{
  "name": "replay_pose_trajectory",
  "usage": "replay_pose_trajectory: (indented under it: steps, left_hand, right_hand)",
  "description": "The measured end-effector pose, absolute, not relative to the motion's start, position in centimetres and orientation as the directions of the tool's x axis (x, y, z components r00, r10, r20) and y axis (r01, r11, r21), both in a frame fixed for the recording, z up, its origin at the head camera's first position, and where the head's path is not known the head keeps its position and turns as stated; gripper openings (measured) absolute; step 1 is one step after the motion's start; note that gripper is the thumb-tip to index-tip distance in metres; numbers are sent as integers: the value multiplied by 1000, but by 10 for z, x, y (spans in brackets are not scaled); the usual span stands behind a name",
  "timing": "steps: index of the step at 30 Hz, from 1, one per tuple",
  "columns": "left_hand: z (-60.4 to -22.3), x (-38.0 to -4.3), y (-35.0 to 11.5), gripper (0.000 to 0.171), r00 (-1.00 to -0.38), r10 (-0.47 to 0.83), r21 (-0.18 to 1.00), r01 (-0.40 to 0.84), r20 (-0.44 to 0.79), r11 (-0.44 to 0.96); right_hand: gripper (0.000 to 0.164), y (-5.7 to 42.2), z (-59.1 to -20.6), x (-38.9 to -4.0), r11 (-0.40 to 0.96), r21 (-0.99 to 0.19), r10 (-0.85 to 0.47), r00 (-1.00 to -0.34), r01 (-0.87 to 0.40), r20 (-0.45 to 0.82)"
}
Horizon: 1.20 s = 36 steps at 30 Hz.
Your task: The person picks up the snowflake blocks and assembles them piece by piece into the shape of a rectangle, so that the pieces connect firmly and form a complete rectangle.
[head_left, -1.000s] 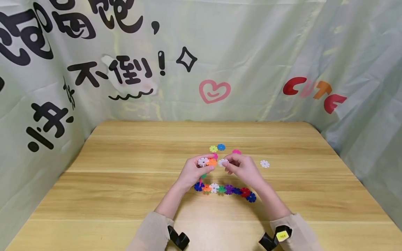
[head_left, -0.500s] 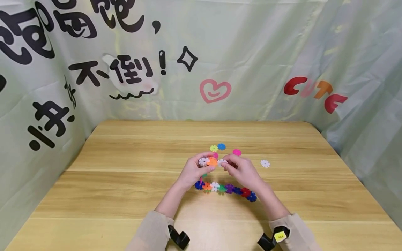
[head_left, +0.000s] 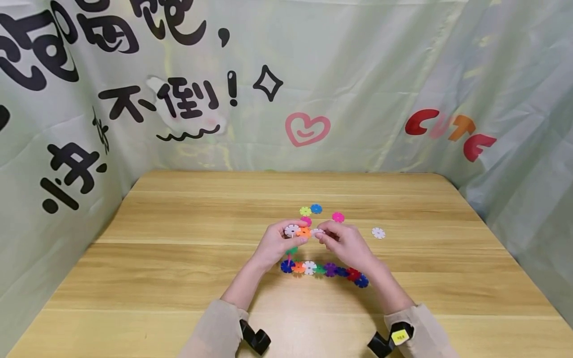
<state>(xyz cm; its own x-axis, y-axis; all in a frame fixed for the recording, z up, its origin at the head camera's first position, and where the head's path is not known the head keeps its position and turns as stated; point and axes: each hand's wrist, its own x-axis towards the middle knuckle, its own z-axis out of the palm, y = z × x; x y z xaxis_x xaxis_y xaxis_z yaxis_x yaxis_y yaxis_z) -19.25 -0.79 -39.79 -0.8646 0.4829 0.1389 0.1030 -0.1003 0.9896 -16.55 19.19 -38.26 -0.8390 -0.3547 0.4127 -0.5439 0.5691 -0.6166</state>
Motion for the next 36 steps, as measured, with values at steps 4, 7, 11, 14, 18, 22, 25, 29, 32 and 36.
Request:
replay_pose_trajectory:
  steps: [4,7,11,14,18,22,25,29,32,36]
  left_hand:
    - [-399,-193,-9,36,-870,478,992,83,118,-93]
    - [-399,-194,-9,36,-876,472,994,70,104,-89]
    - [-399,-195,-9,36,-871,475,991,93,129,-97]
    - [-399,-194,-9,35,-867,474,988,115,151,-105]
    - [-399,-194,-9,36,-872,465,988,121,150,-91]
    - [-399,-194,-8,36,-873,465,989,128,147,-72]
    - [-398,-194,-8,36,-871,466,988,142,154,-62]
    - [-398,-195,-8,36,-866,473,986,153,163,-60]
    - [-398,-196,-8,36,-863,479,987,145,158,-66]
    - [-398,-196,-9,36,-858,491,989,130,149,-73]
  right_hand:
    - [8,191,-382,-164,583,-597,-370,-834,-551,409]
    - [8,190,-382,-163,596,-593,-373,-840,-542,393]
    - [7,189,-382,-163,618,-578,-369,-846,-533,385]
    - [7,188,-381,-163,632,-561,-369,-844,-535,389]
    - [7,187,-381,-163,625,-558,-375,-837,-545,398]
    - [5,186,-381,-163,607,-555,-388,-822,-569,418]
    - [5,185,-380,-163,598,-552,-392,-813,-581,431]
    - [6,185,-379,-163,596,-562,-388,-818,-574,424]
    - [7,185,-378,-163,599,-578,-383,-832,-554,400]
    - [7,185,-378,-163,599,-625,-364,-866,-500,344]
